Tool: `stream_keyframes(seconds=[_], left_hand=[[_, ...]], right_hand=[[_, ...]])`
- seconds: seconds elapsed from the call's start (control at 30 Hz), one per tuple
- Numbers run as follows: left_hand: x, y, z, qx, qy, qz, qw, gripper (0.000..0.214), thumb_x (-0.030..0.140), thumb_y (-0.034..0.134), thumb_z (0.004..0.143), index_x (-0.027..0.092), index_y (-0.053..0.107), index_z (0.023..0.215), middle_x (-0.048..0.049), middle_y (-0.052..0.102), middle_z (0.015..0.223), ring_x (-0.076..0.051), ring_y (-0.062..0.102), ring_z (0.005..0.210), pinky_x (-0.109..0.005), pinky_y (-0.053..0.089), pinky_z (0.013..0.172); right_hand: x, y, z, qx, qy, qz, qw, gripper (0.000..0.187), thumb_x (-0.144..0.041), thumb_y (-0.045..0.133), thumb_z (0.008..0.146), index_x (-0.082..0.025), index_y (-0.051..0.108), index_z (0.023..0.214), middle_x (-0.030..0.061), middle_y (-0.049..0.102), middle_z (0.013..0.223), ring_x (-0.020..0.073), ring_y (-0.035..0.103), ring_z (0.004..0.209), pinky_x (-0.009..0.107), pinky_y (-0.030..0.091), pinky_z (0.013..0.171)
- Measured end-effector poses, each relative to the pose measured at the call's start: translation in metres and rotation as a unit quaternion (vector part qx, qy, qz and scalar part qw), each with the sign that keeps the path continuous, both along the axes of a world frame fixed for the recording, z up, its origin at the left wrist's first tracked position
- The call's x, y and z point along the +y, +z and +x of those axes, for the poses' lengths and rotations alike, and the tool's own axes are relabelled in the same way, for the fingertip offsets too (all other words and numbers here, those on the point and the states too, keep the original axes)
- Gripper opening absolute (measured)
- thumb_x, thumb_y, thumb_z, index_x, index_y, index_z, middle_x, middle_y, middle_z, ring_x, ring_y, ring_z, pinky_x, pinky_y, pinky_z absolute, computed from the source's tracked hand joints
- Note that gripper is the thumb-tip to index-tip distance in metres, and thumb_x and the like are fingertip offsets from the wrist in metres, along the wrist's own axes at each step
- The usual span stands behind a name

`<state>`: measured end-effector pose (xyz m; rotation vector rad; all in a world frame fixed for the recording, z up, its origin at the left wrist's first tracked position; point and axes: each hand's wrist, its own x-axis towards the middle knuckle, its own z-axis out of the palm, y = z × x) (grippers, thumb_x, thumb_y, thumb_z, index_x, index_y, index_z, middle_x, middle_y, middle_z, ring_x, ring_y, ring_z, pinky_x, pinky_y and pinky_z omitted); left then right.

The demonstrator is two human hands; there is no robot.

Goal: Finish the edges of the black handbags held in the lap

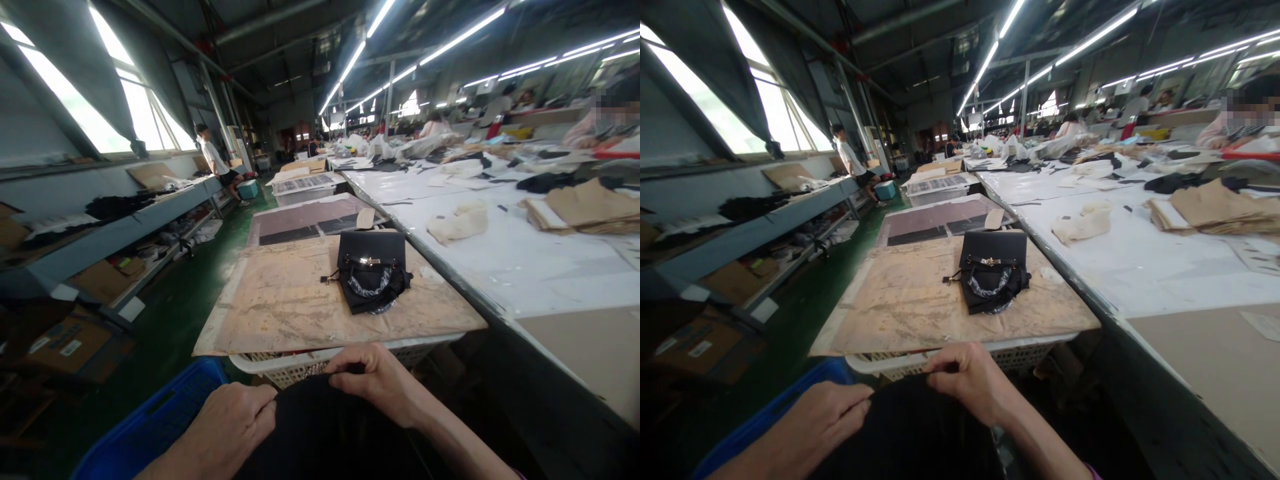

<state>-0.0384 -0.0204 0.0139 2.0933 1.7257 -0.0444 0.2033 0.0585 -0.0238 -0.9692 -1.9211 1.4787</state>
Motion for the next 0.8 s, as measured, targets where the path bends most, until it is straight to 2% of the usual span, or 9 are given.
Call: stream_keyframes(seconds=[0.13, 0.27, 0.33, 0.43, 0.53, 0.63, 0.7, 0.73, 0.8], left_hand=[[-0.005, 0.013, -0.003, -0.027, -0.003, -0.028, 0.999, 0.034, 0.017, 0.033, 0.093, 0.021, 0.065, 0.081, -0.0037, 0.071, 0.085, -0.021, 0.065, 0.081, -0.031, 0.038, 0.069], [0.015, 0.022, 0.012, -0.138, -0.002, 0.012, 0.99, 0.019, 0.021, 0.05, 0.087, 0.024, 0.065, 0.099, 0.0004, 0.071, 0.098, -0.019, 0.063, 0.09, -0.028, 0.042, 0.077], [0.032, 0.016, 0.027, -0.197, -0.02, 0.018, 0.98, 0.019, 0.026, 0.058, 0.085, 0.024, 0.064, 0.103, 0.0004, 0.07, 0.101, -0.019, 0.062, 0.092, -0.028, 0.043, 0.078], [0.055, 0.0, 0.049, -0.261, -0.053, -0.006, 0.964, 0.017, 0.033, 0.067, 0.08, 0.02, 0.065, 0.091, 0.0023, 0.067, 0.083, -0.017, 0.061, 0.079, -0.026, 0.041, 0.068], [0.067, -0.012, 0.062, -0.265, -0.079, -0.012, 0.961, 0.018, 0.036, 0.068, 0.081, 0.019, 0.063, 0.083, 0.0035, 0.062, 0.072, -0.016, 0.057, 0.071, -0.026, 0.037, 0.063], [0.072, -0.012, 0.063, -0.23, -0.108, 0.013, 0.967, 0.017, 0.037, 0.064, 0.086, 0.02, 0.065, 0.083, 0.003, 0.064, 0.073, -0.016, 0.058, 0.073, -0.026, 0.035, 0.064], [0.075, -0.008, 0.061, -0.204, -0.133, 0.011, 0.97, 0.019, 0.037, 0.059, 0.09, 0.021, 0.068, 0.087, 0.0024, 0.067, 0.075, -0.017, 0.06, 0.073, -0.026, 0.036, 0.064], [0.076, -0.006, 0.061, -0.2, -0.151, 0.001, 0.968, 0.021, 0.036, 0.056, 0.093, 0.021, 0.07, 0.091, 0.0018, 0.069, 0.08, -0.017, 0.061, 0.076, -0.026, 0.037, 0.067], [0.077, -0.005, 0.06, -0.207, -0.192, -0.019, 0.959, 0.024, 0.034, 0.051, 0.096, 0.022, 0.071, 0.099, 0.0, 0.073, 0.094, -0.018, 0.064, 0.087, -0.027, 0.04, 0.075]], right_hand=[[-0.001, 0.001, -0.002, -0.012, -0.013, 0.006, 1.0, 0.012, -0.021, 0.068, 0.079, -0.019, 0.078, 0.085, -0.0002, 0.072, 0.078, 0.0146, 0.06, 0.072, 0.024, 0.043, 0.065], [-0.001, -0.002, -0.005, 0.004, -0.033, 0.017, 0.999, 0.006, -0.019, 0.071, 0.077, -0.016, 0.071, 0.082, -0.0016, 0.067, 0.073, 0.0126, 0.057, 0.068, 0.023, 0.041, 0.062], [-0.001, -0.005, -0.004, 0.03, -0.053, 0.019, 0.998, 0.011, -0.017, 0.074, 0.073, -0.015, 0.066, 0.081, -0.0021, 0.066, 0.074, 0.0128, 0.057, 0.07, 0.023, 0.042, 0.064], [-0.001, -0.008, 0.002, 0.076, -0.075, -0.017, 0.994, 0.023, -0.02, 0.079, 0.069, -0.015, 0.06, 0.081, -0.0013, 0.066, 0.075, 0.0137, 0.058, 0.07, 0.024, 0.043, 0.065], [-0.007, 0.002, 0.021, 0.069, -0.072, -0.022, 0.995, 0.021, -0.026, 0.078, 0.074, -0.014, 0.064, 0.085, 0.0026, 0.069, 0.082, 0.0165, 0.062, 0.076, 0.028, 0.047, 0.071], [-0.035, 0.024, 0.053, 0.008, -0.063, -0.001, 0.998, 0.038, -0.032, 0.069, 0.086, -0.017, 0.065, 0.121, 0.0089, 0.067, 0.119, 0.0234, 0.062, 0.108, 0.036, 0.048, 0.096], [-0.067, 0.033, 0.076, -0.031, -0.095, -0.037, 0.994, 0.067, -0.044, 0.068, 0.087, -0.027, 0.045, 0.147, 0.0093, 0.052, 0.145, 0.0283, 0.057, 0.123, 0.042, 0.046, 0.103], [-0.086, 0.034, 0.085, -0.042, -0.114, -0.073, 0.99, 0.076, -0.05, 0.068, 0.086, -0.033, 0.035, 0.153, 0.0081, 0.046, 0.151, 0.0309, 0.057, 0.124, 0.044, 0.048, 0.102], [-0.124, 0.024, 0.098, -0.028, -0.169, -0.088, 0.981, 0.088, -0.056, 0.074, 0.077, -0.036, 0.035, 0.153, 0.0076, 0.046, 0.151, 0.0386, 0.052, 0.129, 0.049, 0.049, 0.102]])
